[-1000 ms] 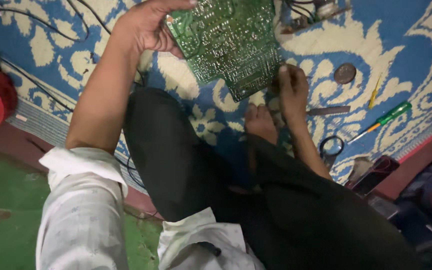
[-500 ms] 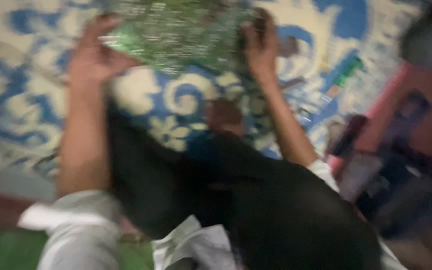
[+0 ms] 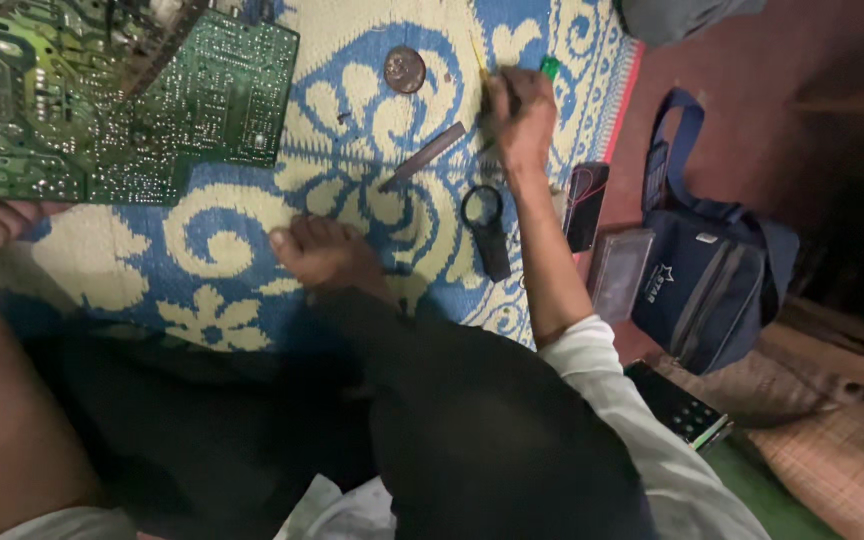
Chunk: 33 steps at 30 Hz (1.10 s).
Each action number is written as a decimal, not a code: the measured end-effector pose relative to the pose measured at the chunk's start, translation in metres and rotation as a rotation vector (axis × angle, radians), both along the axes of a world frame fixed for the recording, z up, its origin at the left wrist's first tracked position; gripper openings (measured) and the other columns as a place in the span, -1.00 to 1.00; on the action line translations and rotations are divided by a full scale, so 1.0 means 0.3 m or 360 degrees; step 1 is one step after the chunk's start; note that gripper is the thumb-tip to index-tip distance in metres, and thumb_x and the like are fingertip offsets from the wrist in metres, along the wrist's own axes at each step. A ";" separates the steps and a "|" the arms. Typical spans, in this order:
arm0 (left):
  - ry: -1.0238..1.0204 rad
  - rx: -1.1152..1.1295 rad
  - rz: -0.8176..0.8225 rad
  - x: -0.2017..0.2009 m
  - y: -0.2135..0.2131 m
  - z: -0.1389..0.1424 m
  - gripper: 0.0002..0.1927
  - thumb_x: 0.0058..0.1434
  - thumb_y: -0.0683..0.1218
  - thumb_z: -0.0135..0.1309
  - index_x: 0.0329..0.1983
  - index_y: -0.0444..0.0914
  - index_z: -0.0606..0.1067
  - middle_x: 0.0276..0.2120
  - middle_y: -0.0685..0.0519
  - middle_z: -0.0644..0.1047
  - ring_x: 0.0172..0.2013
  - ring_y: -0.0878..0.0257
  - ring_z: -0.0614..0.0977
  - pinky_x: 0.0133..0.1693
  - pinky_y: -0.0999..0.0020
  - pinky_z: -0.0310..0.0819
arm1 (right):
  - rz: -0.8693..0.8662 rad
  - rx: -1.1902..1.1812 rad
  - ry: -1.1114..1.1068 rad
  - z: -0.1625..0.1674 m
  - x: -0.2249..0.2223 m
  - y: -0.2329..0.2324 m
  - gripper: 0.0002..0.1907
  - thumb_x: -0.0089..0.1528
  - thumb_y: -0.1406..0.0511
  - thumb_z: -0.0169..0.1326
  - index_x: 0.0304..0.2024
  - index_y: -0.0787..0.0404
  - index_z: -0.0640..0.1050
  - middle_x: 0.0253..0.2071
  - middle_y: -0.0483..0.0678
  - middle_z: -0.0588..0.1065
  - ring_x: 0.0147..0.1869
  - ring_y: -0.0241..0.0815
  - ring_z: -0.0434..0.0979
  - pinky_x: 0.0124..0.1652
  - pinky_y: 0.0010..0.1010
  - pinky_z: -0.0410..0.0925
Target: The person sits on the floor holding a green circuit board and uses a soldering iron to solder and desolder components on it. They briefly set the board down to work on a larger electronic assembly, then resume soldering the board, repositioning it between solder points.
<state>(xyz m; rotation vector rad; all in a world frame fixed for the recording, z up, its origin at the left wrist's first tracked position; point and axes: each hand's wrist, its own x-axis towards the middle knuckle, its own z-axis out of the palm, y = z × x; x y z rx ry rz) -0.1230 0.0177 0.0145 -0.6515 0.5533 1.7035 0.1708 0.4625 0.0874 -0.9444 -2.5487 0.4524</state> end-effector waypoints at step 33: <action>-0.0193 0.0107 0.0060 -0.011 -0.005 -0.073 -0.32 0.52 0.25 0.06 0.40 -0.36 0.37 0.12 -0.26 0.42 -0.22 0.30 0.44 -0.37 0.62 0.27 | 0.0404 -0.0653 0.0364 -0.118 -0.143 -0.137 -0.83 0.43 0.45 0.05 0.07 0.26 0.52 0.03 -0.01 0.61 0.08 -0.14 0.66 0.11 -0.41 0.47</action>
